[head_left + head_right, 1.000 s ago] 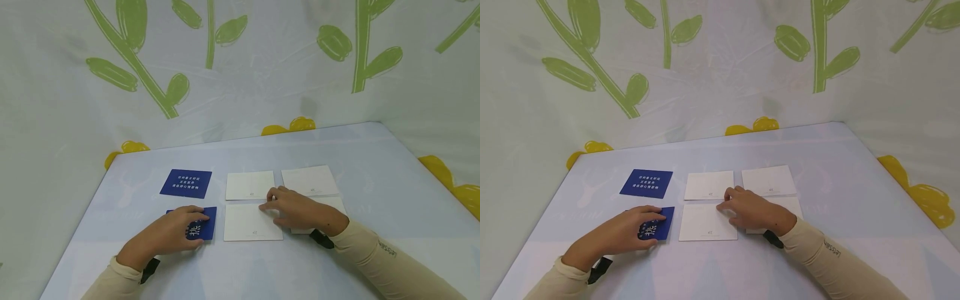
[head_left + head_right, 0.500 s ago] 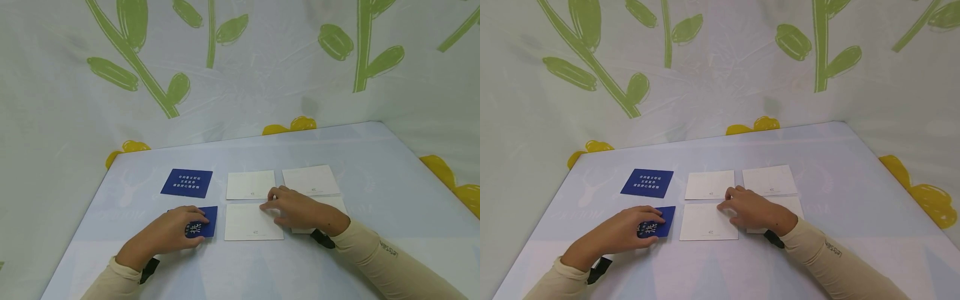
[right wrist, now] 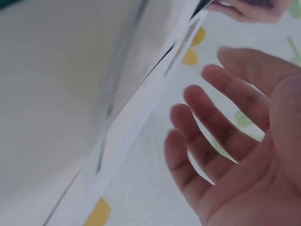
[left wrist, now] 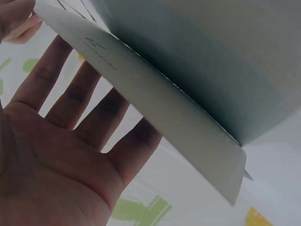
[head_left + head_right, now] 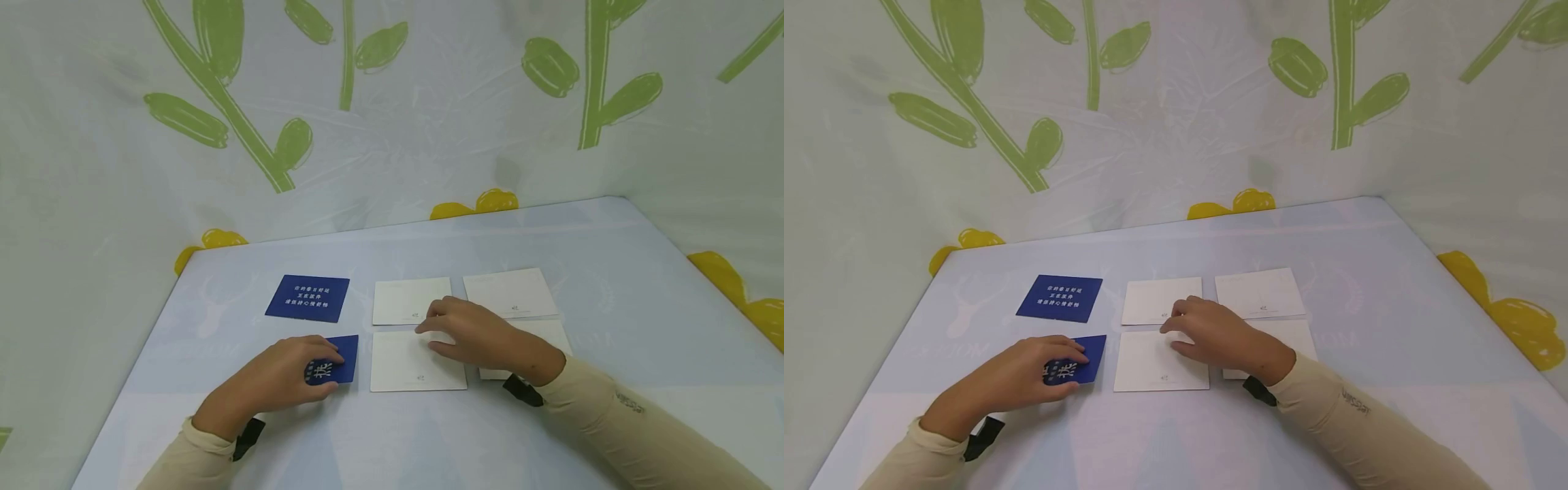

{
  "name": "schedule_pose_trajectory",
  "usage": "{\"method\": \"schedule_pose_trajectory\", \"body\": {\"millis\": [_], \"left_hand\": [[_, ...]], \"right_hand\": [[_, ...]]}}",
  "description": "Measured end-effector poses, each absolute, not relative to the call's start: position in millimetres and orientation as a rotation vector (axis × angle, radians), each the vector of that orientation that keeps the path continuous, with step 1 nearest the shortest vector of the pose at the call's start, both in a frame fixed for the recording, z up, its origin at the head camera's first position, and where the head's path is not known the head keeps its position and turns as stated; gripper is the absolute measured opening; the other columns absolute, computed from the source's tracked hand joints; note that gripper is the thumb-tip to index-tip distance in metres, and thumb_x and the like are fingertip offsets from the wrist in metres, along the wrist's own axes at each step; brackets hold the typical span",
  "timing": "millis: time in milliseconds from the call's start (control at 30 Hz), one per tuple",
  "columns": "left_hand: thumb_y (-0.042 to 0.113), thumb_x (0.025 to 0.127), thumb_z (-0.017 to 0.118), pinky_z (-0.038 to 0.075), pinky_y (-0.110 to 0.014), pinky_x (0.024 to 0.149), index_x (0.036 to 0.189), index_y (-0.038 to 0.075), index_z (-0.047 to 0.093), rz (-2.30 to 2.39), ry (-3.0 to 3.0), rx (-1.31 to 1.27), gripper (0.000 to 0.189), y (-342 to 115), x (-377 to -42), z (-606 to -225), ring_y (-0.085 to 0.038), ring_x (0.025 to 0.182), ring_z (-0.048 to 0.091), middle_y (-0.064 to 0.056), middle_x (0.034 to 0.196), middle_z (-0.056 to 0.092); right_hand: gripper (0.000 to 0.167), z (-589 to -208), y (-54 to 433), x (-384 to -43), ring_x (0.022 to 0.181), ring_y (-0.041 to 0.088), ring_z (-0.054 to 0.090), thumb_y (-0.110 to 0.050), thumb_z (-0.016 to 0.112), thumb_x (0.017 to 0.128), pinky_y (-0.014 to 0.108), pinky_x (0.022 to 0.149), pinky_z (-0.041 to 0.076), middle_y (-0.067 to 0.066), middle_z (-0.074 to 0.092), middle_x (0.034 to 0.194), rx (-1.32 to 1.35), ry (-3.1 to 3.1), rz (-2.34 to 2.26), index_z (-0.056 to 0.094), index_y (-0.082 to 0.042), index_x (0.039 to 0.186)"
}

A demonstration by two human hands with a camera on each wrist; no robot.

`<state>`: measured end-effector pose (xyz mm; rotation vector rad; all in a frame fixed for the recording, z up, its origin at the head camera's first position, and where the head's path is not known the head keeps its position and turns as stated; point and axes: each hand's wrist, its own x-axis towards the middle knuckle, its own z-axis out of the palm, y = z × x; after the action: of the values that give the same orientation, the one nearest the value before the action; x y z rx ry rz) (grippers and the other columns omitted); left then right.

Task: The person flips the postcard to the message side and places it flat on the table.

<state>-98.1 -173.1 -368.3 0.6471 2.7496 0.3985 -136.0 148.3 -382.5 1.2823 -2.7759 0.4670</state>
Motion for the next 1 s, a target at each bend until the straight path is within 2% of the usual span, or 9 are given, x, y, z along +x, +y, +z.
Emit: {"method": "schedule_pose_trajectory", "body": {"millis": [167, 533, 733, 1000], "left_hand": [[0.037, 0.083, 0.080, 0.051, -0.046, 0.103, 0.108, 0.022, 0.075, 0.437, 2.742, 0.619, 0.030, -172.6, -100.9, -366.7, -0.018, 0.114, 0.065, 0.005, 0.118, 0.071], [0.038, 0.083, 0.080, 0.053, -0.045, 0.099, 0.105, 0.022, 0.073, 0.455, 2.736, 0.606, 0.028, -173.8, -103.7, -366.3, -0.014, 0.105, 0.065, 0.007, 0.110, 0.073], [0.042, 0.084, 0.078, 0.054, -0.045, 0.095, 0.105, 0.023, 0.073, 0.465, 2.723, 0.614, 0.029, -175.3, -104.8, -364.7, -0.012, 0.098, 0.064, 0.006, 0.109, 0.073], [0.045, 0.085, 0.077, 0.053, -0.033, 0.079, 0.103, 0.026, 0.073, 0.476, 2.727, 0.686, 0.026, -179.5, -106.1, -363.4, -0.006, 0.083, 0.058, 0.010, 0.102, 0.073]], "right_hand": [[0.022, -373.6, 126.7, -133.3, 0.098, 0.015, 0.063, -0.021, 0.077, 0.088, 0.026, 0.081, 0.056, -0.001, 0.071, 0.105, 1.247, -2.797, 0.506, 0.078, -0.016, 0.109], [0.023, -371.2, 74.0, -120.2, 0.110, 0.013, 0.064, -0.029, 0.075, 0.090, 0.029, 0.090, 0.056, -0.006, 0.074, 0.113, 1.293, -2.936, 0.513, 0.077, -0.022, 0.112], [0.023, -373.1, 57.1, -116.6, 0.105, 0.010, 0.064, -0.032, 0.075, 0.090, 0.023, 0.088, 0.054, -0.008, 0.075, 0.110, 1.374, -2.879, 0.436, 0.077, -0.025, 0.112], [0.014, -379.4, 51.1, -117.6, 0.092, 0.007, 0.062, -0.030, 0.075, 0.090, 0.017, 0.077, 0.051, -0.011, 0.076, 0.102, 1.432, -2.751, 0.430, 0.079, -0.026, 0.103]]}}
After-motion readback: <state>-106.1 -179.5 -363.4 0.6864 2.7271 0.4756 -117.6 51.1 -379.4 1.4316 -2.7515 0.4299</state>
